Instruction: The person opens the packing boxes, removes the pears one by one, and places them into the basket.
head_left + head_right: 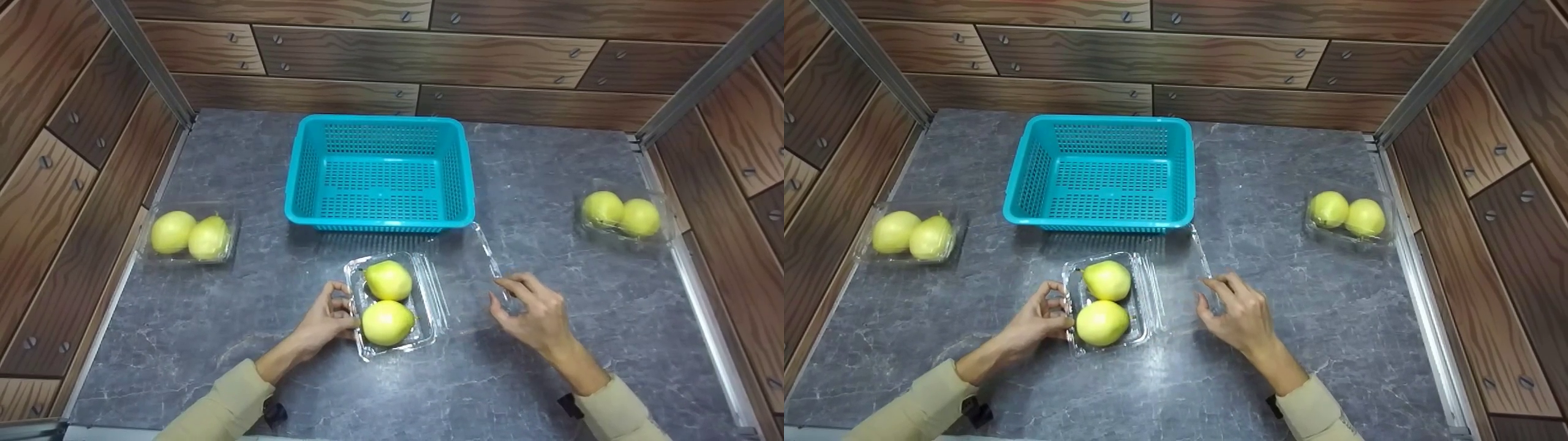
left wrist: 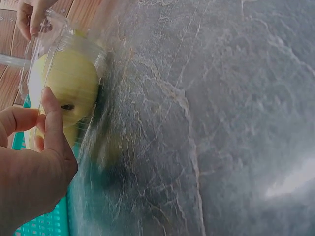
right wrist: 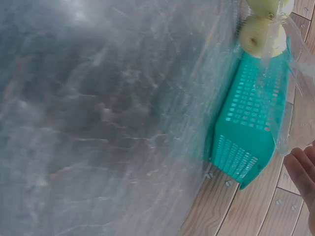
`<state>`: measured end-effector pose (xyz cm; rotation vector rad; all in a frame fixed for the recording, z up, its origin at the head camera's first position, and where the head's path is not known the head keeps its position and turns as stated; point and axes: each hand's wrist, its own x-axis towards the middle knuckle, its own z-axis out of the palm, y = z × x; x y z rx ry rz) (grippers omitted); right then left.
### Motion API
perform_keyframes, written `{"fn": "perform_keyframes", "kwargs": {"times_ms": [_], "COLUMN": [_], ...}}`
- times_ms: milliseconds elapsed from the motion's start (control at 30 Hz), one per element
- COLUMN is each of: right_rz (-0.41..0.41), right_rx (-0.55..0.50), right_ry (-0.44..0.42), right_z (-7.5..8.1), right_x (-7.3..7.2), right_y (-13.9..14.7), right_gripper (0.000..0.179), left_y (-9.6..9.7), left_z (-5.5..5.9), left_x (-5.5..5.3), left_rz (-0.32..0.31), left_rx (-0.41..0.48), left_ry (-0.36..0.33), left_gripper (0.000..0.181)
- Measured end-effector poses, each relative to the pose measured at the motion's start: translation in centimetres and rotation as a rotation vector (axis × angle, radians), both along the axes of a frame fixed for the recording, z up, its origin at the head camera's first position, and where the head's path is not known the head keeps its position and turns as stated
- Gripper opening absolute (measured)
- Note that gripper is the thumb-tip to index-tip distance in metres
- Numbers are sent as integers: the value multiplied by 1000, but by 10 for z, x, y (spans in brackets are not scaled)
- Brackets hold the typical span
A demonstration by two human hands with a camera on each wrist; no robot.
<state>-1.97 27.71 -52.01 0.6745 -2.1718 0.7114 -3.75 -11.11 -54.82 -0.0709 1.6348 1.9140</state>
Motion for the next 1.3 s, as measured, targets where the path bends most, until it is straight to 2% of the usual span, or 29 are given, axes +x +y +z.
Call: {"fn": "perform_keyframes", "kwargs": {"times_ms": [333, 800, 1067, 1300], "right_rz": [-55, -130, -151, -154], "right_rx": [54, 143, 191, 217], "right_ry": [-51, -188, -206, -296], "right_z": [-18, -43, -50, -51], "right_x": [8, 22, 26, 29], "right_y": [10, 13, 14, 12], "right_gripper": [23, 28, 30, 34], "left_y": [-3, -8, -9, -10], "left_z": [1, 1, 2, 3], "left_x": [-7, -16, -21, -25], "left_rz": [-6, 2, 0, -10], "left_rx": [-14, -49, -55, -73], "left_ry": [6, 3, 6, 26], "left_gripper": [58, 58, 58, 60]}}
